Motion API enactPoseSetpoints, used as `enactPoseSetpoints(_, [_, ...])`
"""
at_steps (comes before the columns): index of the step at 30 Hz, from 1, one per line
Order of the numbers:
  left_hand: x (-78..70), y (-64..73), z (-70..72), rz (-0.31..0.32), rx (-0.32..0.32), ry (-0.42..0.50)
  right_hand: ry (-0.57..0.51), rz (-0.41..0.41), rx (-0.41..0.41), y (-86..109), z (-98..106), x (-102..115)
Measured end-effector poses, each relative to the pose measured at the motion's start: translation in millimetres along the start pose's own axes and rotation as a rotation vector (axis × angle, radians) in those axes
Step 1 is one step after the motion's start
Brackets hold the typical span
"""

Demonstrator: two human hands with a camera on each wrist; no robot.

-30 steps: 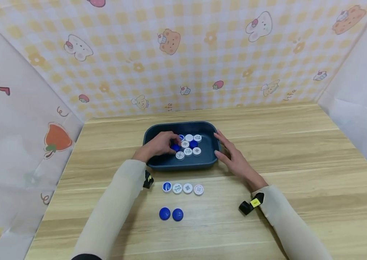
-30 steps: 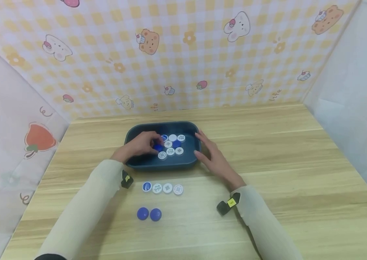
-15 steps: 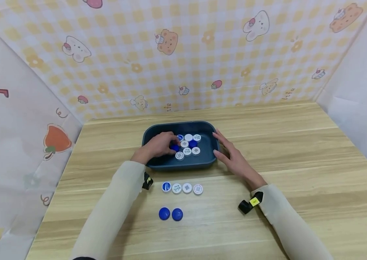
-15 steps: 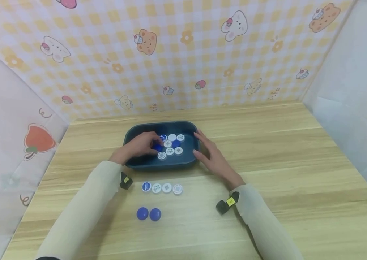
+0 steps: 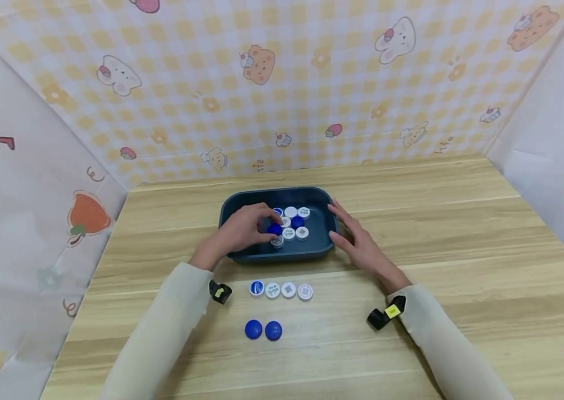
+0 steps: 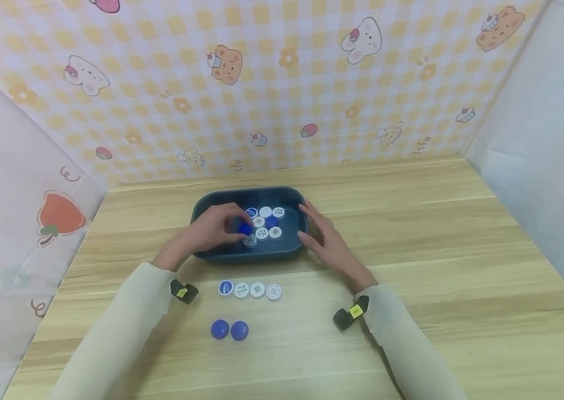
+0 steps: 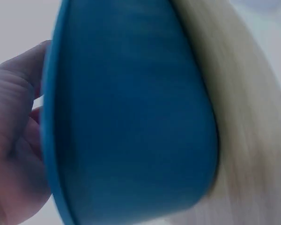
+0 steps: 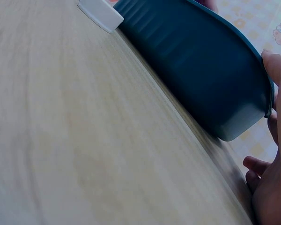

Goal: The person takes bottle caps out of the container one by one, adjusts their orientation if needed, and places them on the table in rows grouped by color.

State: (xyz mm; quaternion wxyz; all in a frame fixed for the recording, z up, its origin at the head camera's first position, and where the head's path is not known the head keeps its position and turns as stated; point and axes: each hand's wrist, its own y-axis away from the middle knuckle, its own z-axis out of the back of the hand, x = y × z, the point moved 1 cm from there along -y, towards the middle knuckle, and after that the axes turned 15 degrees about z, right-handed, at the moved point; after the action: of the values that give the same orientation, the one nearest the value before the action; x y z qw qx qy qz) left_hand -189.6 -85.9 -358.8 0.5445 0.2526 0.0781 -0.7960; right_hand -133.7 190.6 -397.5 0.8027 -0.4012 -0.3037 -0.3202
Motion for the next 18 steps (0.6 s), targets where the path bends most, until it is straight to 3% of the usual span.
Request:
enactPoseSetpoints(8, [-25.0, 30.8, -3.5, -0.100, 0.002, -0.026, -0.007, -0.008, -0.004, 0.5, 0, 0])
enactPoseSetpoints(11, [-32.3, 42.9, -5.0, -0.180, -0.008, -0.053, -0.004, -0.005, -0.006, 0.1, 0, 0])
enactPoseSetpoints(15, [-36.7, 59.3, -9.4, -0.256, -0.009, -0.067, 0.001, -0.008, -0.003, 0.1, 0, -1])
enactPoseSetpoints(18, [-36.0, 69.6, -16.2, -0.263, 0.003, -0.067, 0.002, -0.004, -0.004, 0.1, 0, -1])
